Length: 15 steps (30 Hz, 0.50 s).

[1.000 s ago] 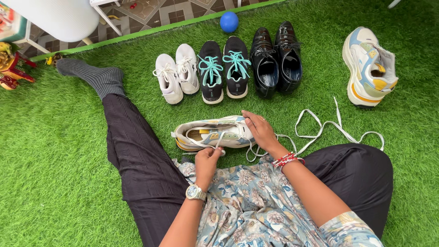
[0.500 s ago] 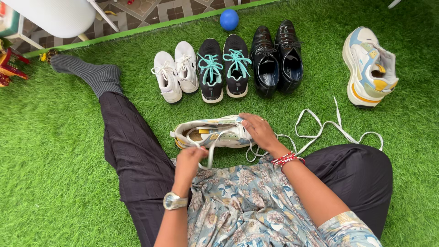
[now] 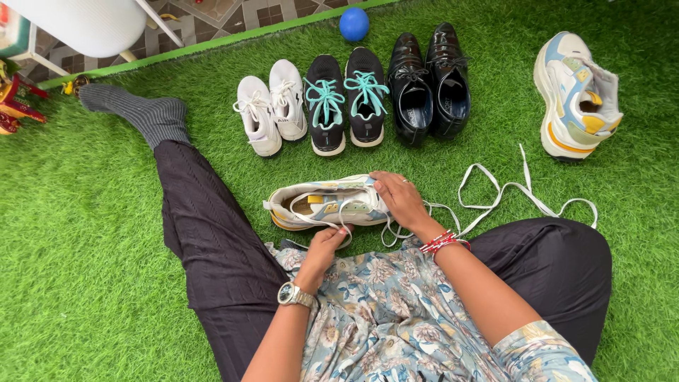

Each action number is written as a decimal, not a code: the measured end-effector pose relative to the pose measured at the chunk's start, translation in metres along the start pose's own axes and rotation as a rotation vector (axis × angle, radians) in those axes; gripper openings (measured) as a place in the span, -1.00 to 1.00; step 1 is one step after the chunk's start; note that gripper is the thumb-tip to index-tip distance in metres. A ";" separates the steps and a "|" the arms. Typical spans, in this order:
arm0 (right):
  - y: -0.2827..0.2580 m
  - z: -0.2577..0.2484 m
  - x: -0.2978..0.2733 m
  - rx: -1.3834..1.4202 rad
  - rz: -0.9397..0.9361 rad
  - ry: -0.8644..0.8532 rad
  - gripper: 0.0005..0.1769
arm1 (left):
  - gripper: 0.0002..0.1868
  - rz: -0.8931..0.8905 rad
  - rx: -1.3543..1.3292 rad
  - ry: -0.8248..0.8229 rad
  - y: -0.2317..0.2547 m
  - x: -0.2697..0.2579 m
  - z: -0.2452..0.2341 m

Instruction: The person sits on artificial turf and threads a white shoelace through the eyelets of a white sneaker. They pull the lace through each eyelet, adjust the tension, and continue lacing the shoe from the bottom toward the top.

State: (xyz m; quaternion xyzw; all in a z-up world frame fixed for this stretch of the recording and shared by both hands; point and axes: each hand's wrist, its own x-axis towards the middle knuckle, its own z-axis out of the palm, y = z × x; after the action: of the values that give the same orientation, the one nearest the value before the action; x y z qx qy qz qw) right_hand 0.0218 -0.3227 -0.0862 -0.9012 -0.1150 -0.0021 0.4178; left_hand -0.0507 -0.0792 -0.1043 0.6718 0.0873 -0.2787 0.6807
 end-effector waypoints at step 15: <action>0.008 0.004 0.006 0.122 0.147 0.047 -0.35 | -0.70 0.208 0.064 0.639 0.084 -0.097 -0.080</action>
State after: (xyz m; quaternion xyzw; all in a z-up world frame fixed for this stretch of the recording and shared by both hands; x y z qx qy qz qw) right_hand 0.0289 -0.3235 -0.0942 -0.8799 -0.0384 0.0145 0.4734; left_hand -0.0689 0.0187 0.0094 0.7514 0.2185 0.0145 0.6224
